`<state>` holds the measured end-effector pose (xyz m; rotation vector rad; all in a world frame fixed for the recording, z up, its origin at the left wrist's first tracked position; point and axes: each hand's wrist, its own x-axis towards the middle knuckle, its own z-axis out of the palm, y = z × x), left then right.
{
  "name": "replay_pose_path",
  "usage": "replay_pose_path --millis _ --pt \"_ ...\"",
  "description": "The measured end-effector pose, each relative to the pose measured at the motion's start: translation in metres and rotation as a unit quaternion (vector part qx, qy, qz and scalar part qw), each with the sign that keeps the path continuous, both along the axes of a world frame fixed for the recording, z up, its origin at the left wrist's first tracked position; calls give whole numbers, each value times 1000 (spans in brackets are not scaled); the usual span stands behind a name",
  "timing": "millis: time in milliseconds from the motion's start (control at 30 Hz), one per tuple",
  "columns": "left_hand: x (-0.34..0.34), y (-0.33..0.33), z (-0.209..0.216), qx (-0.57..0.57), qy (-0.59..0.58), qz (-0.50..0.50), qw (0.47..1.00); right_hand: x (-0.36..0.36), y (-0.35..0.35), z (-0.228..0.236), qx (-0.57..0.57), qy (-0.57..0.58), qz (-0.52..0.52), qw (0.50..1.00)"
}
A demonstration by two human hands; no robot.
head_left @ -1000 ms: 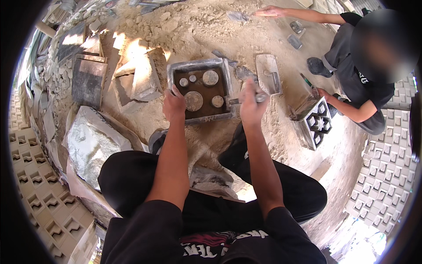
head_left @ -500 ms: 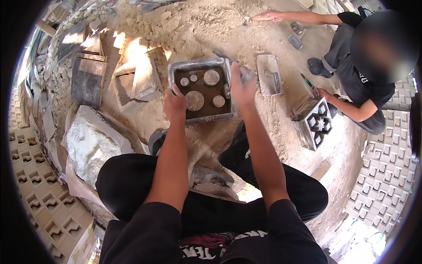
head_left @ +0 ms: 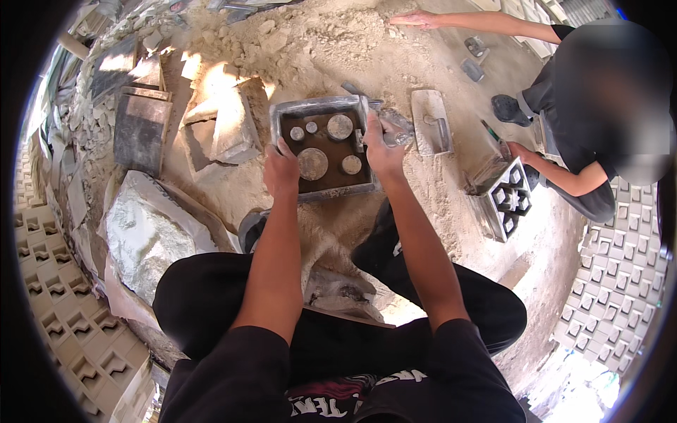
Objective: The person fills a metal mold with sand and cement material by hand, then scrapes and levels the top using a tool while working on the ground.
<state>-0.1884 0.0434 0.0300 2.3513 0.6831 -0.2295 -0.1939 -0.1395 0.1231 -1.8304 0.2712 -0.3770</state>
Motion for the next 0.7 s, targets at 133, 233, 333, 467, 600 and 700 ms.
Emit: replay_pose_path --millis 133,233,333,467,600,700 --pt "0 5 -1 -1 0 7 1000 6 -8 18 151 -6 -33 988" --pt "1 -3 0 9 -22 -5 1000 -22 -9 -7 72 -46 -37 996" --pt "1 4 -5 15 -10 -8 1000 -24 -11 16 41 29 -15 999" --pt "1 6 -3 21 -23 5 1000 -37 -2 20 102 4 -49 994" --pt "2 2 -5 -1 -7 6 1000 -43 -3 -7 4 15 -48 999" --pt "5 9 -7 20 -19 3 1000 -36 7 30 102 28 -66 992"
